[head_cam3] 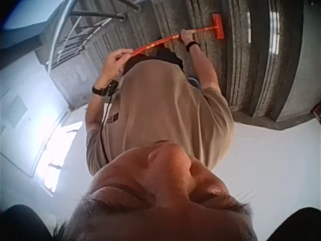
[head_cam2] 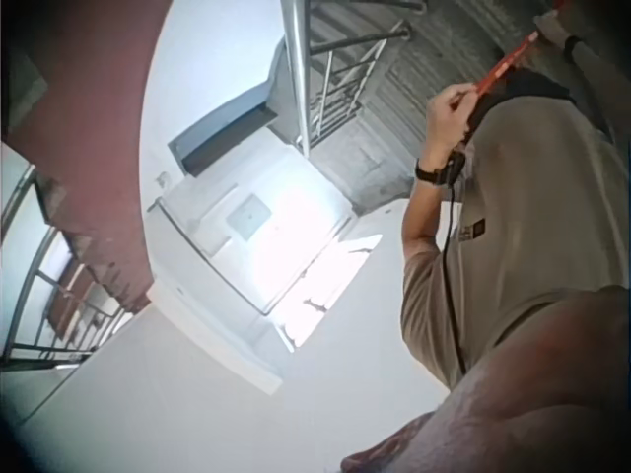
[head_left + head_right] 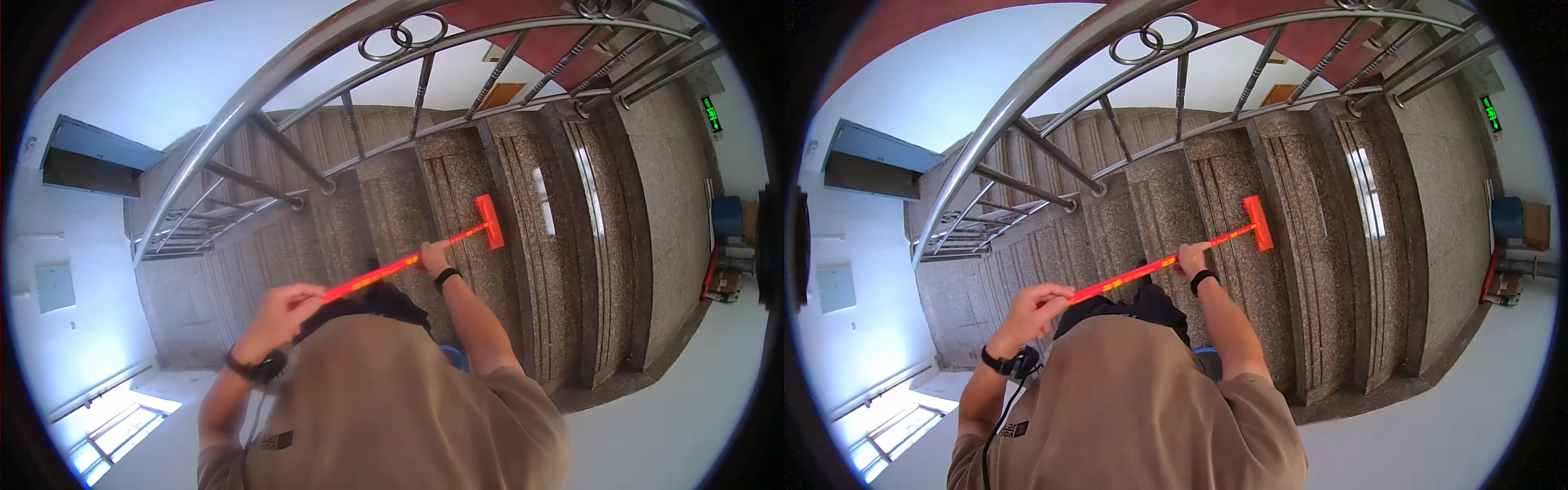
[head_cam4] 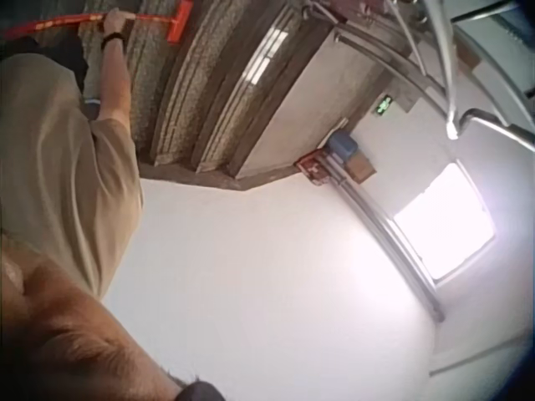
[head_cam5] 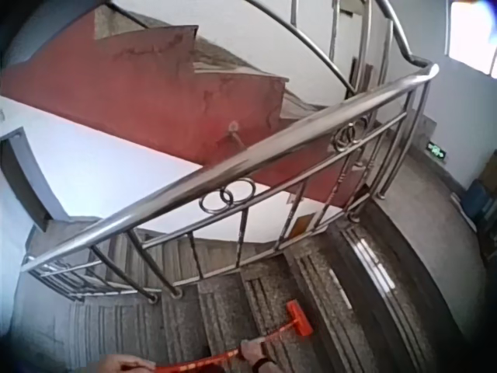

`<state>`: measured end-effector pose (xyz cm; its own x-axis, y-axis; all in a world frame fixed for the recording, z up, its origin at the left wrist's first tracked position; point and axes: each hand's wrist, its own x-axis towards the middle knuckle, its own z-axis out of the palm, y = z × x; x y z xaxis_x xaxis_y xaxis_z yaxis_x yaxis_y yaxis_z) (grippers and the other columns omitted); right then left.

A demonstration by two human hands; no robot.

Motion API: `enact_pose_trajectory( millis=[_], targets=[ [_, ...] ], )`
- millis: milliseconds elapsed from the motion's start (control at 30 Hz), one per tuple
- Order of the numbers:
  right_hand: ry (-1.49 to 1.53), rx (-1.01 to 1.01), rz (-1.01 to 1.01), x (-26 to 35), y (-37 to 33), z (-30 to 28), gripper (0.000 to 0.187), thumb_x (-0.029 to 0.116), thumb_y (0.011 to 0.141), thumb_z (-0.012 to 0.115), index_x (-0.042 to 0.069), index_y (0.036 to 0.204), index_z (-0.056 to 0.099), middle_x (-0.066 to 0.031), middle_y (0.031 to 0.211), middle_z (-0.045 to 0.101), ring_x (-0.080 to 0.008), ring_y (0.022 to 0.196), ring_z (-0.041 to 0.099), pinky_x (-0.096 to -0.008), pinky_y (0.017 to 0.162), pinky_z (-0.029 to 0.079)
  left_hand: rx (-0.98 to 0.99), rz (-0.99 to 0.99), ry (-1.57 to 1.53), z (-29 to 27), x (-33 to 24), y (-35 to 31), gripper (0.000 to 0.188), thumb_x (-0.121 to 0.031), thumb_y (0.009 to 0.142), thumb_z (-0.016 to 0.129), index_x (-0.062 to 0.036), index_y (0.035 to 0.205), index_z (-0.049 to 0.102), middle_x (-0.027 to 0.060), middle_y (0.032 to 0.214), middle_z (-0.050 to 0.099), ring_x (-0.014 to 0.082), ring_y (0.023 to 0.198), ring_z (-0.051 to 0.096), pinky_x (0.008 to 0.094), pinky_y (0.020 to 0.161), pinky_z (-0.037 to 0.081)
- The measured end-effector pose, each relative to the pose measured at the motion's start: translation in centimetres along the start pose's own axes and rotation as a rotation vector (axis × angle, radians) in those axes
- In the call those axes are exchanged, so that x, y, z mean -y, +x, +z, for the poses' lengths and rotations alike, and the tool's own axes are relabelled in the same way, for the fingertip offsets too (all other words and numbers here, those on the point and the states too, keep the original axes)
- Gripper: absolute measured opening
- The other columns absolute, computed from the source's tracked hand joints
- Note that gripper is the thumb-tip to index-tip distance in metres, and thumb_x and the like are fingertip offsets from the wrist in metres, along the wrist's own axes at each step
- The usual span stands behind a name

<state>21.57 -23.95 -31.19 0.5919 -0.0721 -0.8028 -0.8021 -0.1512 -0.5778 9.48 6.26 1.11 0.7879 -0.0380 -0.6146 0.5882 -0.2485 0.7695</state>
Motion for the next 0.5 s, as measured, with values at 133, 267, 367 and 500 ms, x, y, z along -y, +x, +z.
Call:
enact_pose_trajectory(
  millis=[133,267,367,500],
  targets=[
    [0.001,0.251,0.045,-1.2,-1.1,4.2,0.038,0.032,0.098,0.046,0.001,0.119,0.036,-0.0187,0.08,0.063,-0.0291,0.057,0.065,-0.0427,0.048,0.056,-0.072,-0.1,0.021,-3.3,-1.3,-3.9,0.026,-0.016,0.099,0.058,-0.002,0.117,0.07,-0.002,0.073,0.065,0.0022,0.046,0.048,0.019,0.04,0.036],
    [-0.053,0.382,0.021,-0.9,-2.6,8.4,0.04,0.031,0.099,0.045,0.0,0.121,0.035,-0.0191,0.08,0.063,-0.029,0.056,0.065,-0.043,0.049,0.055,-0.153,-0.136,0.068,-5.9,-2.2,-6.7,0.026,-0.016,0.1,0.056,-0.0001,0.114,0.071,-0.0041,0.066,0.059,0.0016,0.044,0.047,0.0179,0.039,0.035],
    [-0.042,0.393,0.064,0.0,-3.6,9.2,0.042,0.033,0.099,0.044,-0.001,0.122,0.035,-0.0199,0.08,0.063,-0.0289,0.056,0.065,-0.042,0.049,0.055,-0.181,-0.112,0.038,-6.8,-1.8,-6.6,0.027,-0.017,0.101,0.055,-0.0004,0.114,0.071,-0.004,0.065,0.058,0.0016,0.043,0.047,0.018,0.038,0.035],
    [0.01,0.283,0.071,0.7,-1.1,7.7,0.038,0.033,0.099,0.044,-0.002,0.115,0.039,-0.0177,0.078,0.063,-0.0283,0.054,0.065,-0.0396,0.047,0.055,-0.182,-0.095,0.022,-6.4,-2.0,-4.4,0.027,-0.02,0.101,0.057,-0.0013,0.114,0.072,-0.0034,0.067,0.059,0.0021,0.043,0.048,0.018,0.038,0.036]
  ],
)
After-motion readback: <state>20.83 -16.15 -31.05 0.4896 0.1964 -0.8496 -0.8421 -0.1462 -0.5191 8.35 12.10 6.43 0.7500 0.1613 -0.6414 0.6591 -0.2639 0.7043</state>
